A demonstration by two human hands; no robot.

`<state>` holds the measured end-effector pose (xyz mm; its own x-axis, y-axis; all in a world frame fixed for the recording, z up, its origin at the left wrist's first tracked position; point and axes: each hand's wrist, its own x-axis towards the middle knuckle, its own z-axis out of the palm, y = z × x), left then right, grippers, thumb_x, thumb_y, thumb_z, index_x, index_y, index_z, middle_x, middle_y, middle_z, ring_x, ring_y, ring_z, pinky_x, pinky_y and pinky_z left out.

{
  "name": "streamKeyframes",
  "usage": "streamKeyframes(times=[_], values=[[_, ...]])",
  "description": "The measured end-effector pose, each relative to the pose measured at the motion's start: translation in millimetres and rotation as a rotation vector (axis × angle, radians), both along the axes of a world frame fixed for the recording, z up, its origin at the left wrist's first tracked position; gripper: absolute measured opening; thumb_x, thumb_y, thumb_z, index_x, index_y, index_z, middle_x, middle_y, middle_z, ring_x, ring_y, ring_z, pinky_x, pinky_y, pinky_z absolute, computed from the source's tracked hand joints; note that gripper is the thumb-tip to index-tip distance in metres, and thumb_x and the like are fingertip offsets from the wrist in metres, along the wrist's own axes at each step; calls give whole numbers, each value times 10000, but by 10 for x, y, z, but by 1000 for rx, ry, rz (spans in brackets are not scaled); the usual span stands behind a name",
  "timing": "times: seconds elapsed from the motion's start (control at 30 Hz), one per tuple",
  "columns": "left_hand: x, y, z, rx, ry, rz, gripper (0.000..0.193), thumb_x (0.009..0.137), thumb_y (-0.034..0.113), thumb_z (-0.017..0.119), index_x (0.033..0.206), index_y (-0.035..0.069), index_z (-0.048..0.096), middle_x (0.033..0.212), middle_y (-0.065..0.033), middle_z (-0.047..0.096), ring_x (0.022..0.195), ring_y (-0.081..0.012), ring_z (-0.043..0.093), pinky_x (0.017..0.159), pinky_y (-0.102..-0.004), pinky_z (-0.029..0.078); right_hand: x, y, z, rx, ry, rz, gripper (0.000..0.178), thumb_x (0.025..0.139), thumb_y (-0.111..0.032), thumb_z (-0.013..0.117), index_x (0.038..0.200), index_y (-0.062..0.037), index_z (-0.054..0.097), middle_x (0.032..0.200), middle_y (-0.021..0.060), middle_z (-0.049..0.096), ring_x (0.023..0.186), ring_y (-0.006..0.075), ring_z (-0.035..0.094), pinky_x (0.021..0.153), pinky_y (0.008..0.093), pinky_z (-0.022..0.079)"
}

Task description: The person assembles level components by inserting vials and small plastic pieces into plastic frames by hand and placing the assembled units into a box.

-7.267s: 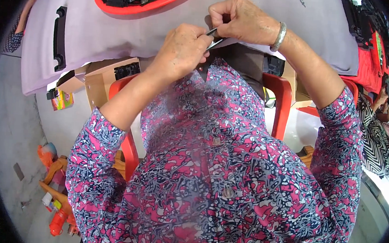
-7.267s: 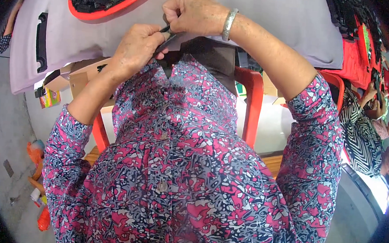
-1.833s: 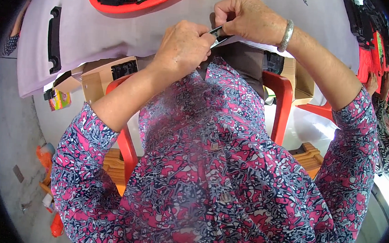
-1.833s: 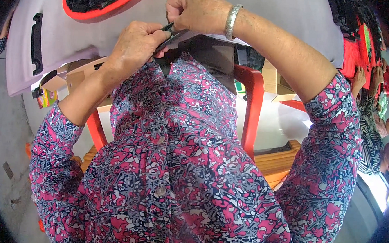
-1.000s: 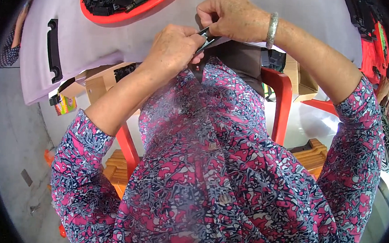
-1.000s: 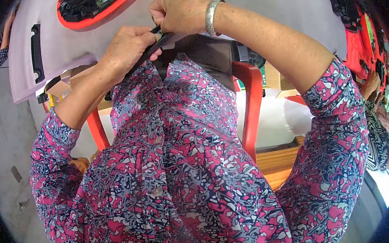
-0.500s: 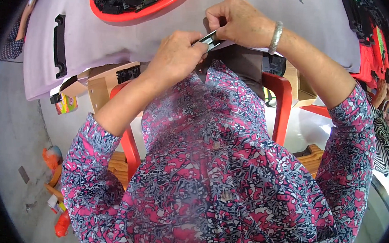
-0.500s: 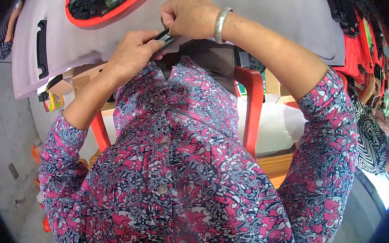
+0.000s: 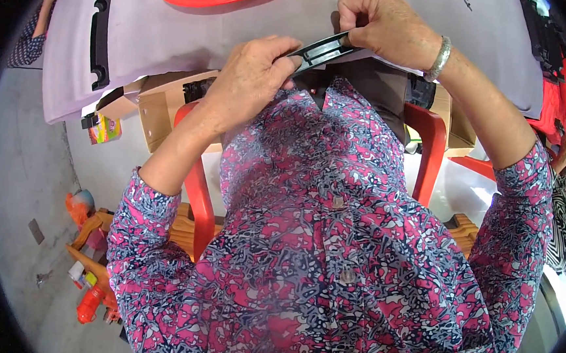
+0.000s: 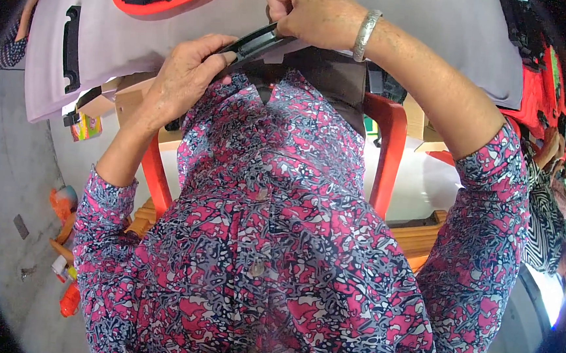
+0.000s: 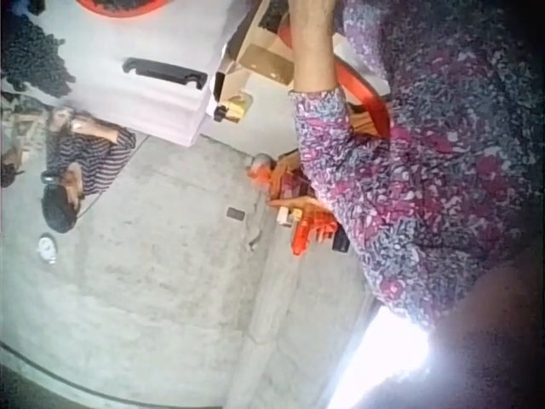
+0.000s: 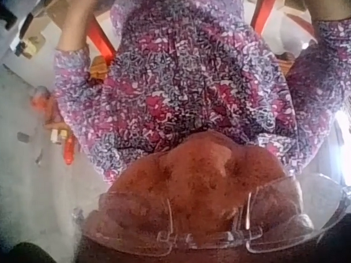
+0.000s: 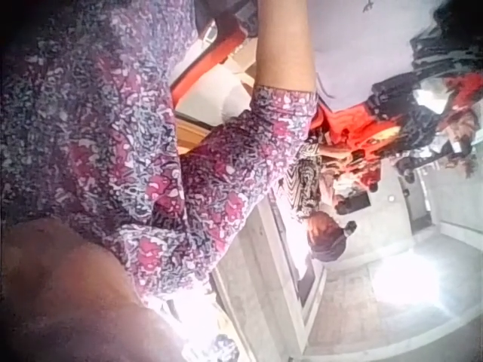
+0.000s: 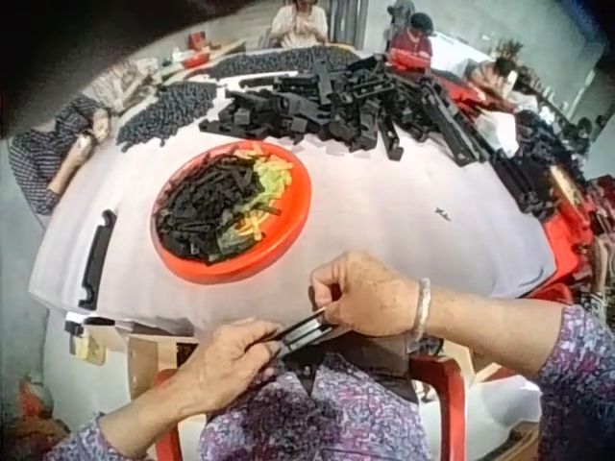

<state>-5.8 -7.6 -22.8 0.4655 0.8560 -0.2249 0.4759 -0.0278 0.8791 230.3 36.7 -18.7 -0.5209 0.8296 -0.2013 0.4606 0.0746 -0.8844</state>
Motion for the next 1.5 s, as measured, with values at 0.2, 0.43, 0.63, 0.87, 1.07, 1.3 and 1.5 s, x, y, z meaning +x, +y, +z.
streamKeyframes(times=[0.2,0.43,0.63,0.87,1.07,1.3,1.5], values=[[42,57,18,-140,82,39,304,917,230,521,1043,5,682,599,-83,585,585,-145,590,586,-321,460,-27,-38,48,6,-10,-39,129,741,48,627,675,-29,547,590,-15,519,583,63,471,541,259,410],[33,80,60,-231,95,40,298,933,192,564,1105,-32,660,748,15,590,638,-46,550,606,-201,445,-24,-36,41,-21,-4,-39,132,748,47,618,669,-29,545,582,-18,517,575,61,468,532,260,403],[70,101,15,-366,7,108,270,910,141,595,1092,-43,673,782,9,611,676,-55,557,618,-195,448,-15,-38,22,-30,-2,-53,130,745,33,619,655,-33,551,570,-15,524,566,65,474,525,264,406],[100,68,-10,-419,15,172,240,894,102,616,1072,-44,686,786,7,614,676,-49,545,623,-183,460,-38,-27,-86,34,-64,-71,127,719,8,630,628,-46,559,570,-3,550,567,75,496,539,274,423],[117,55,-35,-461,-38,202,233,891,98,619,1064,-44,684,767,11,605,643,-43,531,595,-180,453,-31,-16,-93,30,-51,-35,119,714,-3,627,626,-48,561,572,11,562,575,84,507,556,277,430],[185,-2,-20,-466,-61,239,228,889,86,613,1068,-35,685,752,18,604,627,-40,532,559,-180,422,57,-47,-215,645,59,97,113,702,3,627,629,-48,557,574,15,568,569,98,505,559,282,430],[189,-28,-62,-442,-84,257,192,888,90,613,1024,-19,693,735,27,595,607,-36,514,548,-186,394,8,-14,-101,80,-96,-5,115,704,10,624,634,-44,551,575,7,558,571,92,496,554,278,422]])
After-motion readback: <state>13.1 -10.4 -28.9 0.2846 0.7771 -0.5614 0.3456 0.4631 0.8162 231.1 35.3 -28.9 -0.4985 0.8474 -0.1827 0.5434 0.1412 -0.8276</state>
